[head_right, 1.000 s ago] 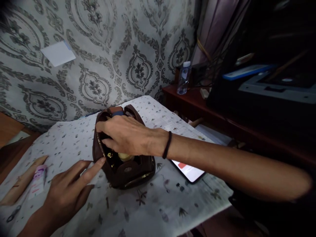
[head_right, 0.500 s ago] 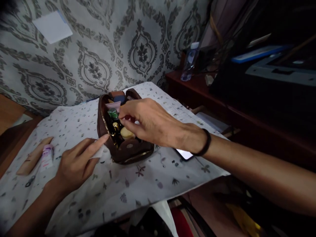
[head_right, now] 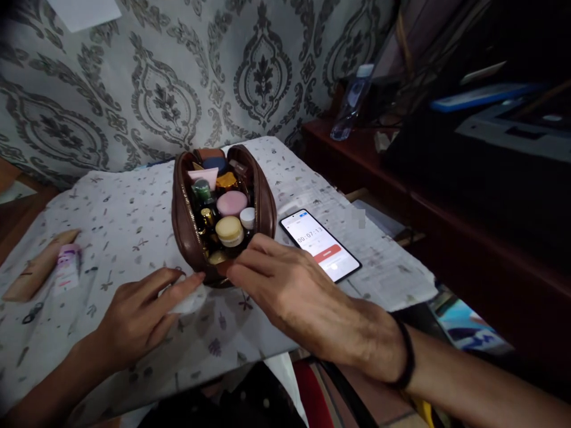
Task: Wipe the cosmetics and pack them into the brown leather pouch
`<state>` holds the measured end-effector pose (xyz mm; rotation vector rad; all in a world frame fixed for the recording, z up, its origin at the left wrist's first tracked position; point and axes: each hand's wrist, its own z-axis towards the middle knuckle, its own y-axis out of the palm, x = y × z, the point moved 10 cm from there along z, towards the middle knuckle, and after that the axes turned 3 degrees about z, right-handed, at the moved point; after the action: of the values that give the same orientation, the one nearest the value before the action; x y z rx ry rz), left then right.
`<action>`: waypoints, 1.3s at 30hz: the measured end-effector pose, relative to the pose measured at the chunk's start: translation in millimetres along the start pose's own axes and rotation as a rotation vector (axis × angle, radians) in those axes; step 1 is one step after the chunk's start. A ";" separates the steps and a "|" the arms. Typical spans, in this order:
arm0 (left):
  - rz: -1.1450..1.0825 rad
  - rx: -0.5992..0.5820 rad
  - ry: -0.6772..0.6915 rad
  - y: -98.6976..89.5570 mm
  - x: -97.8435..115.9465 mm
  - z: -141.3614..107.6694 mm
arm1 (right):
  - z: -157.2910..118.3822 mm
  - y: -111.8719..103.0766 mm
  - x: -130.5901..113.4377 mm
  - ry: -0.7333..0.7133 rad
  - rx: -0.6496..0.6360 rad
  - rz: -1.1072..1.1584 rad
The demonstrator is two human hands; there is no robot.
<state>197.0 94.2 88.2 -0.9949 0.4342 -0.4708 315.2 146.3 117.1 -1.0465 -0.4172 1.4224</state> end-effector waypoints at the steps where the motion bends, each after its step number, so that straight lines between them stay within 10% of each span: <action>1: -0.008 0.006 -0.001 2.5 1.3 -2.1 | -2.5 0.1 -1.4 -0.006 0.012 0.003; 23: -0.003 -0.142 -0.211 -3.9 -31.4 -78.2 | 15.5 17.1 7.3 -0.078 0.204 -0.123; 34: 0.266 -0.256 -0.978 -29.8 -196.8 -191.3 | 19.5 17.2 -13.4 -0.013 0.293 -0.139; 39: 0.401 -0.396 -1.166 -21.1 -239.9 -208.8 | 38.2 34.3 -48.8 -0.144 0.266 -0.076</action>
<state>-117.2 75.2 38.6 -1.3430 -0.3510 0.5960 256.4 108.0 126.7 -0.7099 -0.3561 1.4453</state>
